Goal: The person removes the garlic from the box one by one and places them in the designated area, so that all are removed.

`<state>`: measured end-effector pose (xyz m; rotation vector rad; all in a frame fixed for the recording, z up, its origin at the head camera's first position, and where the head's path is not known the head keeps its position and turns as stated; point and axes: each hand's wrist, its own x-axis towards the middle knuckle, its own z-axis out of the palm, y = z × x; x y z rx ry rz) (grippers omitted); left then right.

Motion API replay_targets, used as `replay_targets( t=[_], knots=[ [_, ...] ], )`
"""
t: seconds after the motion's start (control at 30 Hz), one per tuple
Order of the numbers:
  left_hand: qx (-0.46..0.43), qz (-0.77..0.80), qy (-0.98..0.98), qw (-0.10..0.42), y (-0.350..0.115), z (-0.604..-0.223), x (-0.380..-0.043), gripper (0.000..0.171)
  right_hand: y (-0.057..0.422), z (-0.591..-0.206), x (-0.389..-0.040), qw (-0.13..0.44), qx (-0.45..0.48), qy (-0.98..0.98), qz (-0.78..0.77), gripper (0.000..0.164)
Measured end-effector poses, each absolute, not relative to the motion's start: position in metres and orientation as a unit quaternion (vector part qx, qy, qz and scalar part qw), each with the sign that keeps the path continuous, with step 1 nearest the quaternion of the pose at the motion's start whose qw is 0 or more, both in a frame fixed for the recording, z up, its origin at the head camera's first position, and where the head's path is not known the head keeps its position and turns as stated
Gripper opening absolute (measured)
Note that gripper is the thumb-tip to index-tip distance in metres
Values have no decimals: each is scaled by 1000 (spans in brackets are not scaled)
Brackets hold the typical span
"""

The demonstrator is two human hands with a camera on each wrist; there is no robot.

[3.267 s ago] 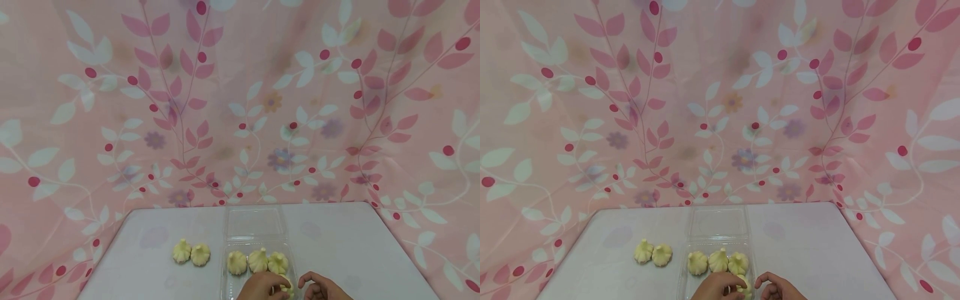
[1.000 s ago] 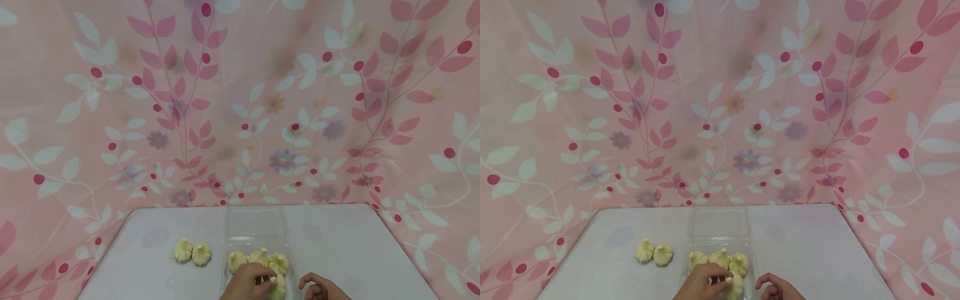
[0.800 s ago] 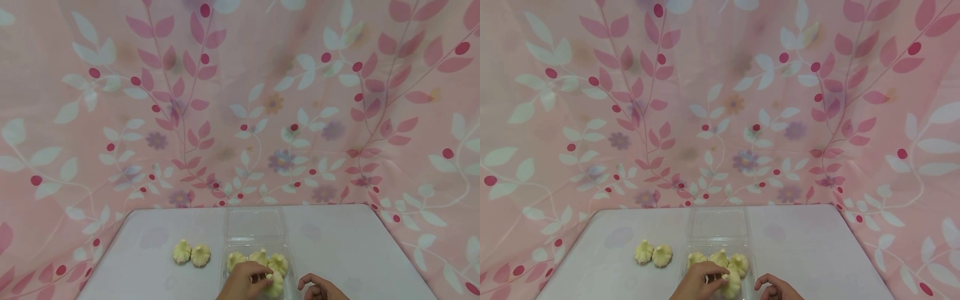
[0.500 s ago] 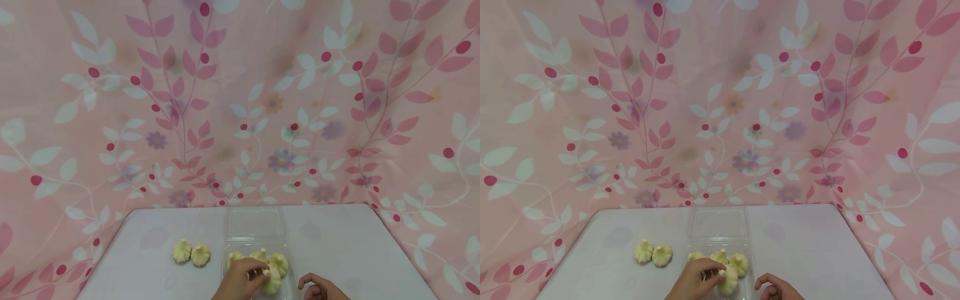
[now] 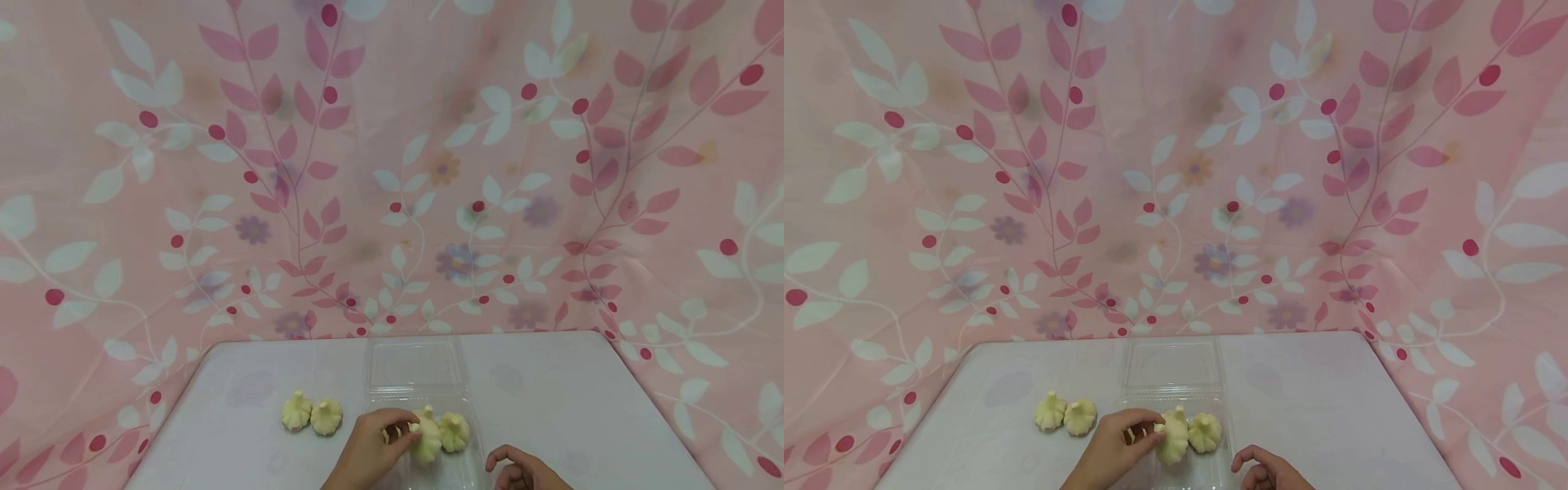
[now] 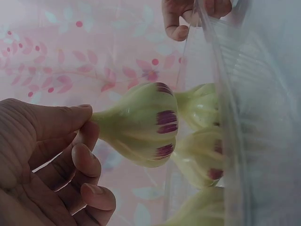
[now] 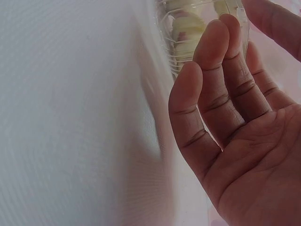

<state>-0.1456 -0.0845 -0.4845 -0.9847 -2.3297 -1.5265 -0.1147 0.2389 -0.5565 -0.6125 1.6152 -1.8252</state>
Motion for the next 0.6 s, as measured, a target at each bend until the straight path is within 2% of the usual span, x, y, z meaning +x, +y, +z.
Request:
replay_targets(
  t=[0.2,0.6],
  knots=[
    [-320,-509,-790,119,-92,-480,-149,14,239,-556,-115,312,-231,610,-691,38],
    [-286,-518,-799,110,-107,-477,-153,14,239,-555,-116,310,-222,620,-686,36]
  ],
)
